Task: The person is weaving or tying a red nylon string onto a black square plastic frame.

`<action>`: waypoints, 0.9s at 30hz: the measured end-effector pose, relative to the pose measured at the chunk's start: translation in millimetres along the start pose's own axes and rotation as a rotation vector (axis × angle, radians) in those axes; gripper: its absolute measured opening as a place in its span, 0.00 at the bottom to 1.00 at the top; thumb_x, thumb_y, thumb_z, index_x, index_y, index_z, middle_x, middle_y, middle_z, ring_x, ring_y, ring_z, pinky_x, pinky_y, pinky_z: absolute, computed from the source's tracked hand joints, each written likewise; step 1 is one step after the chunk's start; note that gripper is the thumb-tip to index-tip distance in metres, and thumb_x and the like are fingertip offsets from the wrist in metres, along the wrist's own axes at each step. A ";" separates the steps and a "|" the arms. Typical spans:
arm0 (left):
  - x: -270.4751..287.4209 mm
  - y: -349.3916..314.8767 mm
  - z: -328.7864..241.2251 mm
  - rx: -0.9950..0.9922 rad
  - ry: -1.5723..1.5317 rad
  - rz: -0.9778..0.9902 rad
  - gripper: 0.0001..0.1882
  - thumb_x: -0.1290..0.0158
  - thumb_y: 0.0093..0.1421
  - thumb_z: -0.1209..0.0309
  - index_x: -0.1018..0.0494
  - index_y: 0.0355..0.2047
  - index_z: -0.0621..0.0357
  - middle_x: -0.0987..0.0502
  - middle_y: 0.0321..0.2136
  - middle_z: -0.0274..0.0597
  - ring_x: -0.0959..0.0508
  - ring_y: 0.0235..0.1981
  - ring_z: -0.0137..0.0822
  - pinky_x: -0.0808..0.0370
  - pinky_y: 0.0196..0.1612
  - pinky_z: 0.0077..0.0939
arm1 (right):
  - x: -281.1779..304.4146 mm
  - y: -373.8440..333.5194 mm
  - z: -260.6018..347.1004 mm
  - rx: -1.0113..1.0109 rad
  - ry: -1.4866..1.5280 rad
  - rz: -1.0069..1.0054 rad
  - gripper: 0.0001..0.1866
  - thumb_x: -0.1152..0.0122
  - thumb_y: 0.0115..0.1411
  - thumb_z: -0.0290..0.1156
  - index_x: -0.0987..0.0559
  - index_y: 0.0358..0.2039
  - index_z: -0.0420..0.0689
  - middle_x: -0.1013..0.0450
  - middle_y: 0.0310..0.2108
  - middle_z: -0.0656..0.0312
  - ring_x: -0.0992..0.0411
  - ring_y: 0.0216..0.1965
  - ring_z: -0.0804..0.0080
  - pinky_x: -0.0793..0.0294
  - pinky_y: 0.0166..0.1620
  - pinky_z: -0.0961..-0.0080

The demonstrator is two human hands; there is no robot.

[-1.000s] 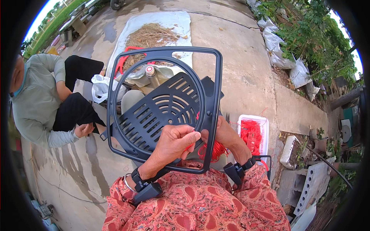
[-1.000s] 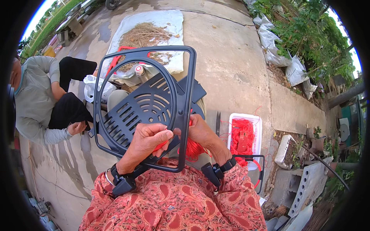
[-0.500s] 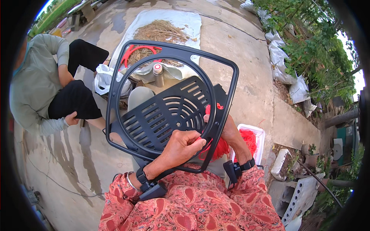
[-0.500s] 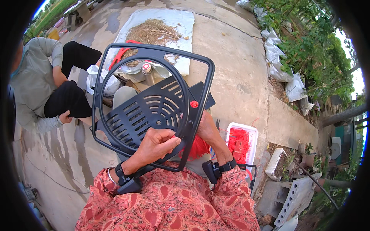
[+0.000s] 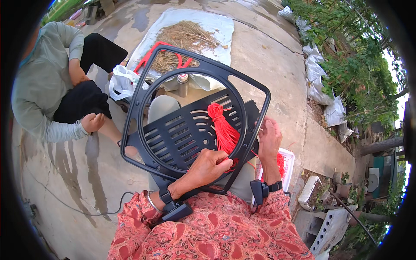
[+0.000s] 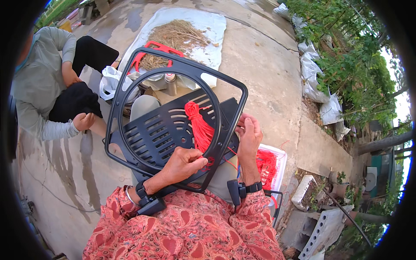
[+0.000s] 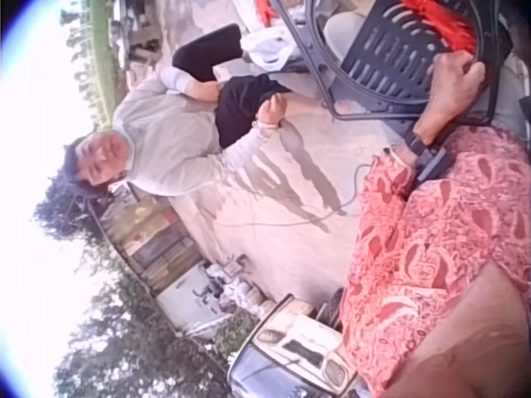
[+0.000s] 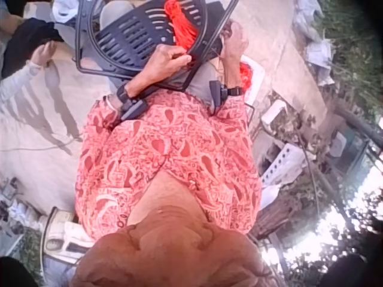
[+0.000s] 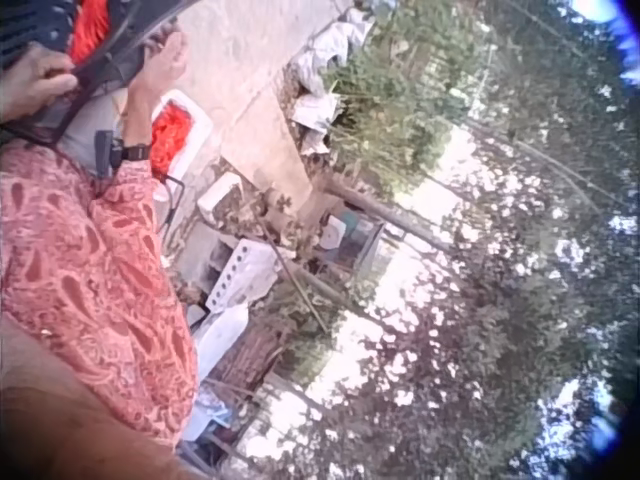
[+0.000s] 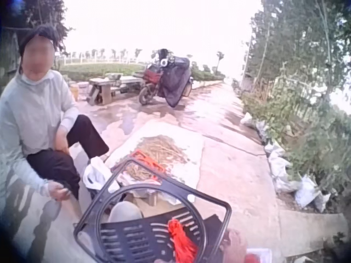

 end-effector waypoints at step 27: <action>-2.7 10.4 8.4 0.177 0.074 -0.068 0.16 0.45 0.54 0.68 0.27 0.19 0.71 0.30 0.12 0.56 0.28 0.14 0.43 0.30 0.24 0.36 | 46.0 -55.6 200.9 0.130 0.498 0.946 0.14 0.44 0.64 0.39 0.31 0.41 0.42 0.34 0.44 0.57 0.34 0.48 0.60 0.28 0.49 0.55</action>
Point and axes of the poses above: each hand's wrist, its own y-axis towards the middle knuckle, its own x-axis out of the back of the hand, z = x × y, the point moved 5 cm from there along y, towards the middle knuckle
